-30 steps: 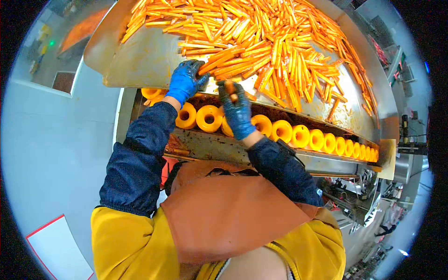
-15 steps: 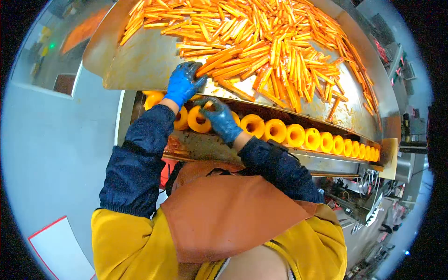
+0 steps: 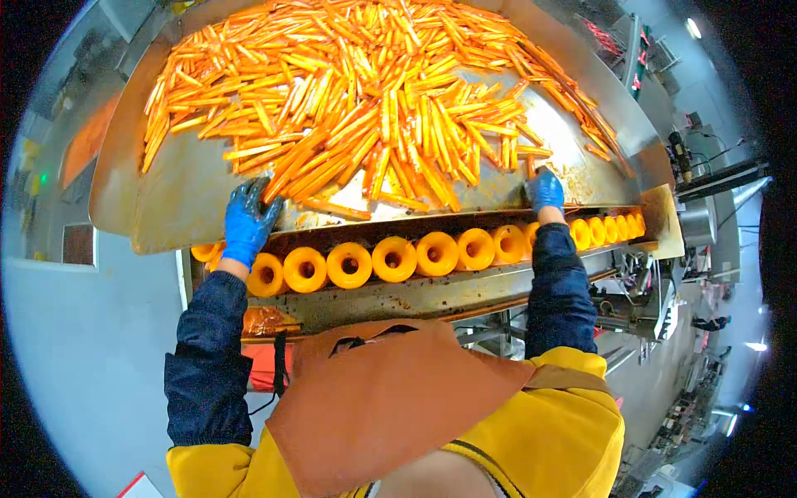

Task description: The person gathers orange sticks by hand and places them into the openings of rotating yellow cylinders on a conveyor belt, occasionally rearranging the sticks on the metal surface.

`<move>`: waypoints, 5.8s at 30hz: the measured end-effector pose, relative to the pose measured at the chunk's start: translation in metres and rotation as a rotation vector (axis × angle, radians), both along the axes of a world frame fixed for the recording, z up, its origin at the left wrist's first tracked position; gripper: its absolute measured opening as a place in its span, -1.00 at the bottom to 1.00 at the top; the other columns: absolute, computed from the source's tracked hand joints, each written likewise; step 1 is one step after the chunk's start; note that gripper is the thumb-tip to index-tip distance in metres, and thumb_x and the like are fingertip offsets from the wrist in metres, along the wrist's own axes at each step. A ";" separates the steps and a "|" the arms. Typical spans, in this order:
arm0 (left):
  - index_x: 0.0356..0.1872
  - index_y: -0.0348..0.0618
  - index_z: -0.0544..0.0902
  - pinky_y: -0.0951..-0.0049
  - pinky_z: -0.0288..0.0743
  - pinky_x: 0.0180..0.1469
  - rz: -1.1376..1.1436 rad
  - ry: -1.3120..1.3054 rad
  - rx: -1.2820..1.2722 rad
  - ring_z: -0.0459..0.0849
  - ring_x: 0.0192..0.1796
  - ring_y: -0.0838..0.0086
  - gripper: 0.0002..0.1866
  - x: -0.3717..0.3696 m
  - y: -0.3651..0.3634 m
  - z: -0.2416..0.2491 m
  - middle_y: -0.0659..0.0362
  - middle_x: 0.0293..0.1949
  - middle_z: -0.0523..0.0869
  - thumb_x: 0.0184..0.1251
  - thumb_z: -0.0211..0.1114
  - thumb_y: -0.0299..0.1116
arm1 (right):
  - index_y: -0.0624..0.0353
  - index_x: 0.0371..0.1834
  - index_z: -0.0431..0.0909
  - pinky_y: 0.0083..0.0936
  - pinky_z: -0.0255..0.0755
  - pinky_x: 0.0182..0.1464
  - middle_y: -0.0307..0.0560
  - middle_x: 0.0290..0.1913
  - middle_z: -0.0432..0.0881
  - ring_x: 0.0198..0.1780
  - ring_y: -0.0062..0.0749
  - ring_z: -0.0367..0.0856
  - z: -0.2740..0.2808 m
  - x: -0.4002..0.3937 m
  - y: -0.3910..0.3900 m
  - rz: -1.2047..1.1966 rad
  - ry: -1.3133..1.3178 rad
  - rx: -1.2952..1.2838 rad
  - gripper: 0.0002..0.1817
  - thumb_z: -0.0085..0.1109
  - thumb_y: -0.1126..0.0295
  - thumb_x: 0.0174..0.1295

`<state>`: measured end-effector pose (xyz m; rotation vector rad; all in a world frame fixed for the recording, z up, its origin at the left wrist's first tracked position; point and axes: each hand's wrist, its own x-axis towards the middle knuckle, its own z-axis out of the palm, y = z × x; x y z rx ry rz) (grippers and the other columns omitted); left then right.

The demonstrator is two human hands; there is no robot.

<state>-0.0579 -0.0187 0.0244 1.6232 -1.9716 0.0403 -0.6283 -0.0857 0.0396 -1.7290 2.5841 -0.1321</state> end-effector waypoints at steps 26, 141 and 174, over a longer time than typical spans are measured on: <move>-0.03 -0.16 0.56 0.22 0.42 0.08 0.047 -0.050 0.097 0.51 0.01 0.08 -0.57 -0.003 -0.002 0.005 -0.06 -0.04 0.55 0.05 0.34 -0.24 | 0.20 -0.30 0.61 -0.35 0.45 -0.34 0.00 -0.39 0.62 -0.36 -0.29 0.59 0.019 0.030 -0.057 0.223 -0.775 0.083 -0.67 0.11 0.15 0.06; 0.00 -0.24 0.46 0.17 0.46 -0.04 -0.107 0.090 0.492 0.60 -0.09 0.00 -0.49 -0.079 -0.068 0.020 -0.13 -0.15 0.63 0.04 0.23 -0.15 | 0.20 -0.06 0.53 -0.27 0.43 0.03 0.16 -0.12 0.60 -0.05 -0.04 0.57 0.024 0.197 -0.006 0.549 -0.185 0.247 -0.50 0.23 0.14 -0.06; 0.01 -0.23 0.50 0.53 0.43 -0.07 0.341 1.334 0.140 0.54 -0.12 0.54 -0.65 -0.006 0.130 0.012 0.23 -0.13 0.60 0.22 0.28 -0.37 | 0.17 0.02 0.50 -0.39 0.49 -0.08 0.05 -0.05 0.58 -0.10 -0.21 0.60 -0.022 0.316 0.133 0.789 -1.015 -0.074 -0.55 0.27 0.25 0.06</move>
